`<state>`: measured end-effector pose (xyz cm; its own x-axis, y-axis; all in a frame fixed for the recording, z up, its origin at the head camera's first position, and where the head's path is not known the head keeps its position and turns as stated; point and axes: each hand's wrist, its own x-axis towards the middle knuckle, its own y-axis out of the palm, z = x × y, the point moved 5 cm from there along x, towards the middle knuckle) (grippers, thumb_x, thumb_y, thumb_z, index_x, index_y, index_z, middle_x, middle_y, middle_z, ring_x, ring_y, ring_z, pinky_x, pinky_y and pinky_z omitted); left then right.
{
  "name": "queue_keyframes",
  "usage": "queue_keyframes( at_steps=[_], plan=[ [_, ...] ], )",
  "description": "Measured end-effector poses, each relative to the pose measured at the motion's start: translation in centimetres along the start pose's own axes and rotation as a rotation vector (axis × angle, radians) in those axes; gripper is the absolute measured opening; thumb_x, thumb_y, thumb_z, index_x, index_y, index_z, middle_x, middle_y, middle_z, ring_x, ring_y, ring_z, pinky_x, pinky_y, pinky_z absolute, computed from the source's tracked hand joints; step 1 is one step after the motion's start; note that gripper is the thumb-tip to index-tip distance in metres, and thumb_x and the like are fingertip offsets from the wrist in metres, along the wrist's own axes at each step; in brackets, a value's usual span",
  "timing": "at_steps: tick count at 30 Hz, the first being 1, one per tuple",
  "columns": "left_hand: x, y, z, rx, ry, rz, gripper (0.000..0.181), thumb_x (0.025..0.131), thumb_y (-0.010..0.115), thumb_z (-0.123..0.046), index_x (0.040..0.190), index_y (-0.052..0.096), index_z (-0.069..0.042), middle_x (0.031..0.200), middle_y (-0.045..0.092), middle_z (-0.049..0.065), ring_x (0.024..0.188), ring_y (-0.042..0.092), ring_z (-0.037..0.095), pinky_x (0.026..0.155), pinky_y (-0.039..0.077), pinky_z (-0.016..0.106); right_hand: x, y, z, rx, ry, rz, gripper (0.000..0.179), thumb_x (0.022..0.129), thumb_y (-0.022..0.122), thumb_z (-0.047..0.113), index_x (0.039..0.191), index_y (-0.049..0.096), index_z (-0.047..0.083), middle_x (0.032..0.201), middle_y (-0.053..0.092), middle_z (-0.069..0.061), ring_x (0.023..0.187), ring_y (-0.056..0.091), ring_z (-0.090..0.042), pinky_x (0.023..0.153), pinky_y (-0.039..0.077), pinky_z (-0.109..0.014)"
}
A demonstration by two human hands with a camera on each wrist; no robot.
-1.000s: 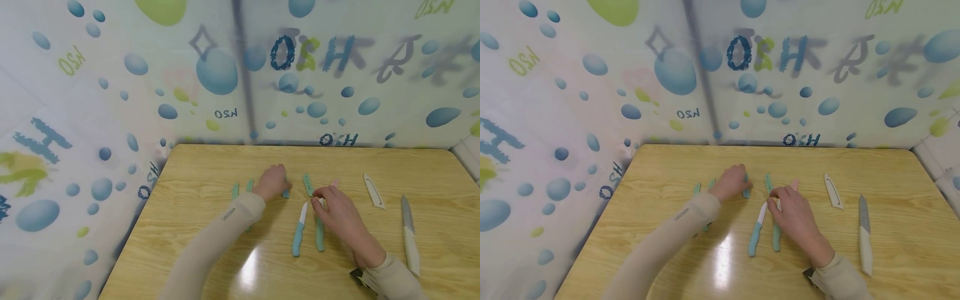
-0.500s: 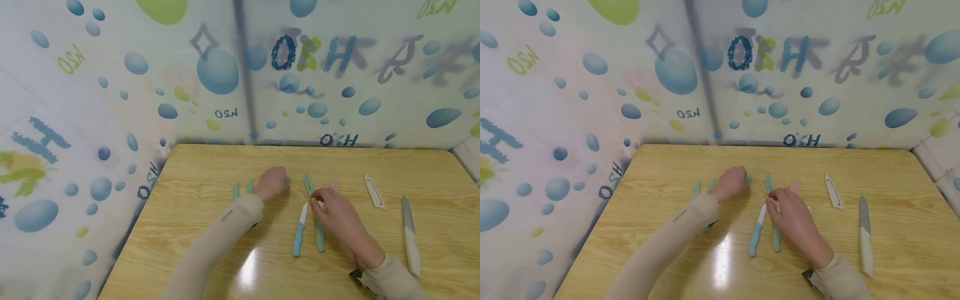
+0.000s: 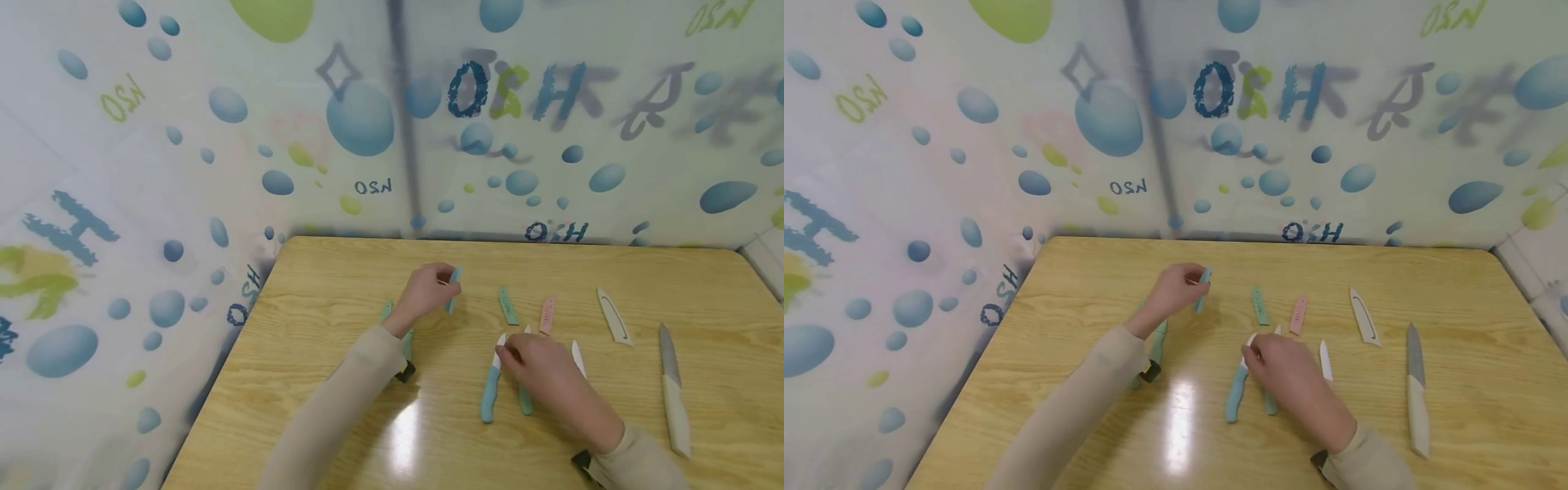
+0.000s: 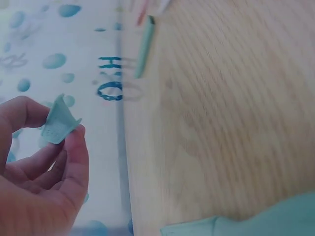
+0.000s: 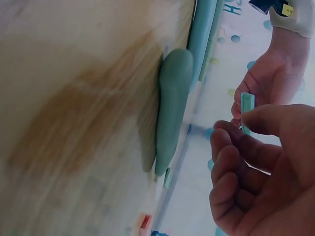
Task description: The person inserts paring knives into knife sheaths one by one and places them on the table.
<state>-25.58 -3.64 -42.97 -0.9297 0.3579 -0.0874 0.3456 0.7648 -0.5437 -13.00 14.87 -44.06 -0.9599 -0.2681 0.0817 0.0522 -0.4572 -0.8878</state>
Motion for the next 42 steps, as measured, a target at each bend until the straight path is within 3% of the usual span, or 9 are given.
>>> queue_keyframes(
  at_steps=[7, 15, 27, 34, 42],
  plan=[
    [-1.2, -0.8, 0.6, -0.305, -0.036, -0.045, 0.037, 0.102, 0.065, -0.02, 0.135, 0.065, -0.003, 0.114, 0.074, 0.006, 0.104, 0.068, 0.02, 0.091, 0.06, 0.043, -0.4, 1.0, 0.9, -0.063, 0.029, 0.084, 0.046, 0.103, 0.066, 0.031, 0.061, 0.05, 0.02, 0.052, 0.038, 0.008, 0.046, 0.034, -0.006, 0.043, 0.028, -0.023],
    [-2.6, -1.8, 1.5, -0.53, -0.034, -0.086, 0.032, 0.101, 0.064, -0.011, 0.131, 0.066, -0.002, 0.114, 0.075, 0.012, 0.12, 0.064, 0.042, 0.087, 0.06, 0.035, -0.6, 1.6, 1.7, -0.137, 0.053, 0.083, 0.049, 0.1, 0.068, 0.036, 0.058, 0.049, 0.021, 0.052, 0.04, 0.007, 0.046, 0.036, -0.009, 0.043, 0.028, -0.026],
    [-4.5, -3.0, 2.6, -0.623, -0.03, -0.124, 0.031, 0.102, 0.063, -0.009, 0.132, 0.065, -0.002, 0.117, 0.073, 0.015, 0.117, 0.061, 0.047, 0.087, 0.06, 0.035, -0.4, 2.5, 2.1, -0.156, 0.032, 0.092, 0.053, 0.098, 0.071, 0.035, 0.053, 0.047, 0.02, 0.05, 0.039, 0.007, 0.045, 0.035, -0.009, 0.042, 0.028, -0.027],
    [-5.1, -3.3, 3.2, -0.656, -0.024, -0.133, 0.031, 0.102, 0.063, -0.007, 0.131, 0.065, 0.001, 0.116, 0.074, 0.015, 0.115, 0.061, 0.047, 0.085, 0.06, 0.033, -0.3, 2.9, 2.3, -0.168, 0.035, 0.125, 0.05, 0.095, 0.074, 0.036, 0.056, 0.049, 0.02, 0.051, 0.041, 0.007, 0.045, 0.038, -0.01, 0.042, 0.03, -0.027],
    [-5.5, -3.5, 3.9, -0.687, -0.05, -0.152, 0.031, 0.1, 0.063, -0.005, 0.131, 0.065, 0.001, 0.116, 0.073, 0.016, 0.116, 0.062, 0.046, 0.083, 0.06, 0.032, -0.1, 3.3, 3.0, -0.207, -0.023, 0.141, 0.051, 0.093, 0.078, 0.033, 0.058, 0.044, 0.018, 0.052, 0.039, 0.007, 0.047, 0.036, -0.008, 0.042, 0.029, -0.025]
  ],
)
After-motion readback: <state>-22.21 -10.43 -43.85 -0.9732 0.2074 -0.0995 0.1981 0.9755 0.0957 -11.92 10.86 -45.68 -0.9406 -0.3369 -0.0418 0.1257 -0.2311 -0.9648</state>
